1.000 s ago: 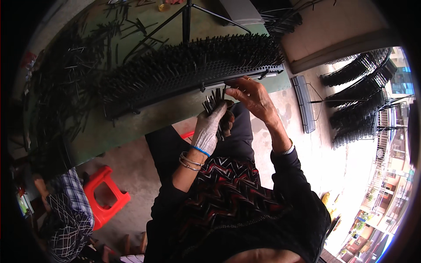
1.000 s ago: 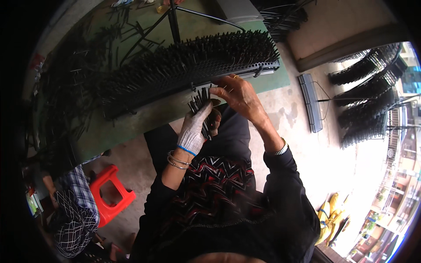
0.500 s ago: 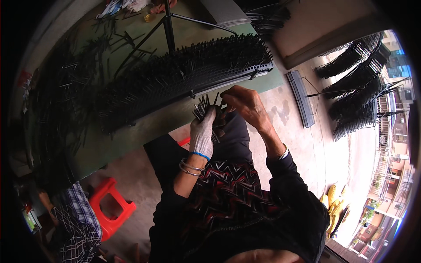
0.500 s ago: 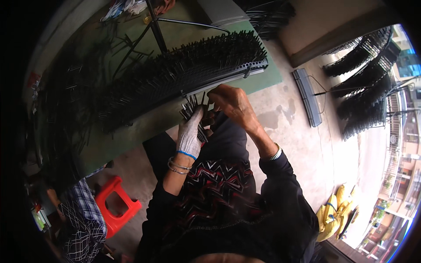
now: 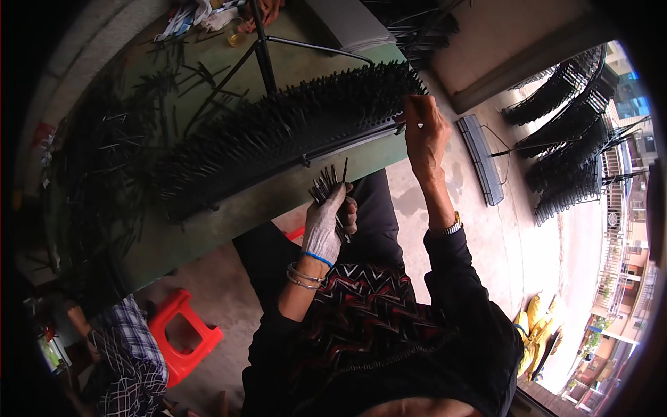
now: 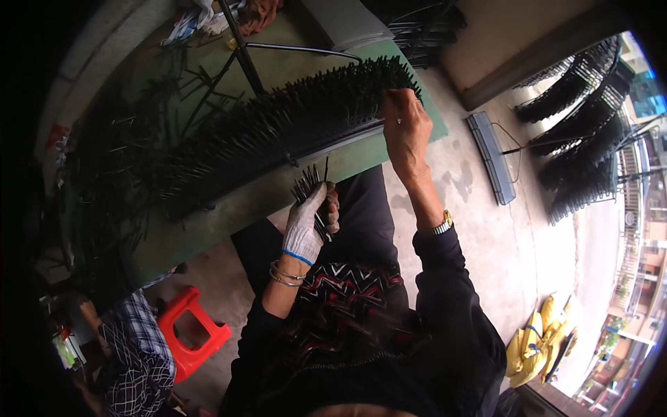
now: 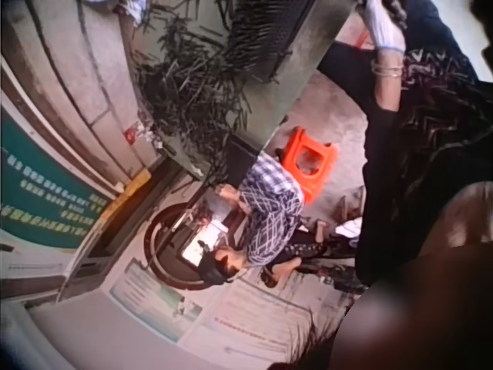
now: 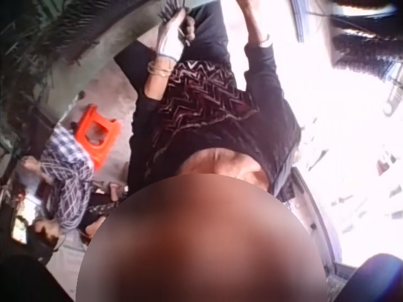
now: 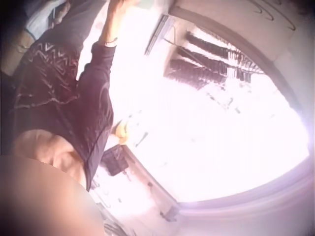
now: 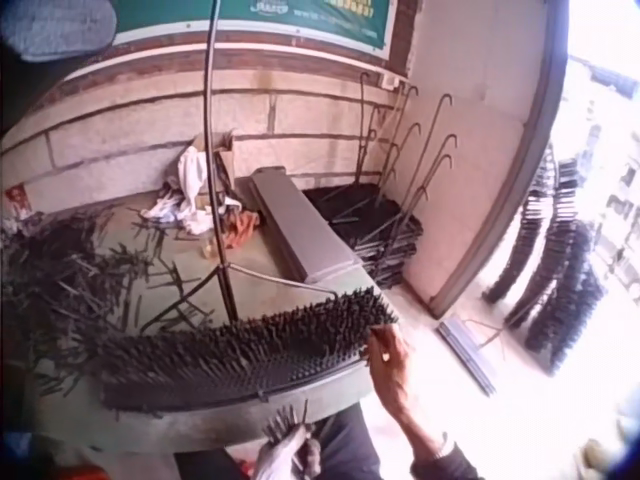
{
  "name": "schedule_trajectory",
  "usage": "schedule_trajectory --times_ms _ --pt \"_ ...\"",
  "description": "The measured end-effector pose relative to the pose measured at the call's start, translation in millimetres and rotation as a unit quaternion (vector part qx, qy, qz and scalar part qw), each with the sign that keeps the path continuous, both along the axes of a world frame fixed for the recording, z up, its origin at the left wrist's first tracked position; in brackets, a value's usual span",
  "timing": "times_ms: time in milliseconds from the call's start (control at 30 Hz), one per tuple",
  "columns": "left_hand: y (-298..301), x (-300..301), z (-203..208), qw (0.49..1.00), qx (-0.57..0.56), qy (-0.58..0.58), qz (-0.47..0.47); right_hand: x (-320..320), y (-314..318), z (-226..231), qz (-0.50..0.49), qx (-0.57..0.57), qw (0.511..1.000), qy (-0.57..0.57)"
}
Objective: Assembling black wire hook components onto a spiked production rack.
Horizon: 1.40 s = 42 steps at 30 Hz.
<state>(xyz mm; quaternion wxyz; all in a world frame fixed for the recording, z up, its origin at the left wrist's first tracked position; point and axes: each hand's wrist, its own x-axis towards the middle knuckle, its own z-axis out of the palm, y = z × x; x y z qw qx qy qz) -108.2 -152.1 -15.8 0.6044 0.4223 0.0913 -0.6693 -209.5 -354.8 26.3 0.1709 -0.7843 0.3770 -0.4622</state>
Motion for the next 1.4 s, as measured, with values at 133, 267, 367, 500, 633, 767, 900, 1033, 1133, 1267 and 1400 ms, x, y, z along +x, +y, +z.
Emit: schedule_trajectory --times_ms 133,267,367,500,633,767,900,1033,1133,1267,1400 --pt "0.8 0.1 6.3 1.0 0.009 -0.028 0.011 -1.4 3.8 3.8 0.02 0.037 0.999 -0.018" --pt "-1.8 -4.4 11.5 0.999 0.02 -0.018 0.037 -2.3 12.5 11.0 0.028 0.057 0.997 -0.044" --pt "1.0 -6.6 13.0 0.999 0.008 -0.018 0.04 -0.7 13.7 9.7 0.025 0.073 0.997 -0.029" --pt "1.6 -7.7 15.6 0.999 0.028 -0.025 0.039 -3.5 4.8 9.4 0.025 0.063 0.998 0.0" --pt "1.5 -8.6 20.5 0.998 0.028 -0.047 0.043 -5.2 0.9 1.2 0.034 0.068 0.997 0.028" --pt "3.7 -10.5 21.2 0.998 0.023 -0.05 0.039 1.2 6.0 1.2 -0.017 0.007 0.992 0.121" --pt "2.9 -13.4 23.3 0.998 0.005 -0.049 0.041 9.3 2.3 -10.4 -0.027 0.002 0.968 0.249" --pt "1.6 -11.6 32.7 0.997 0.01 -0.069 0.044 4.3 21.2 -3.6 -0.022 0.014 0.977 0.211" --pt "3.0 -10.2 30.3 0.995 0.005 -0.087 0.037 -2.7 47.0 16.1 0.16 0.354 0.914 0.117" --pt "1.6 -11.8 24.6 0.995 -0.012 -0.097 0.011 -7.0 73.6 10.1 0.233 0.372 0.894 0.087" --pt "-1.1 -9.8 27.9 0.996 0.048 -0.059 0.047 -9.8 61.6 28.1 0.097 0.199 0.975 0.006"
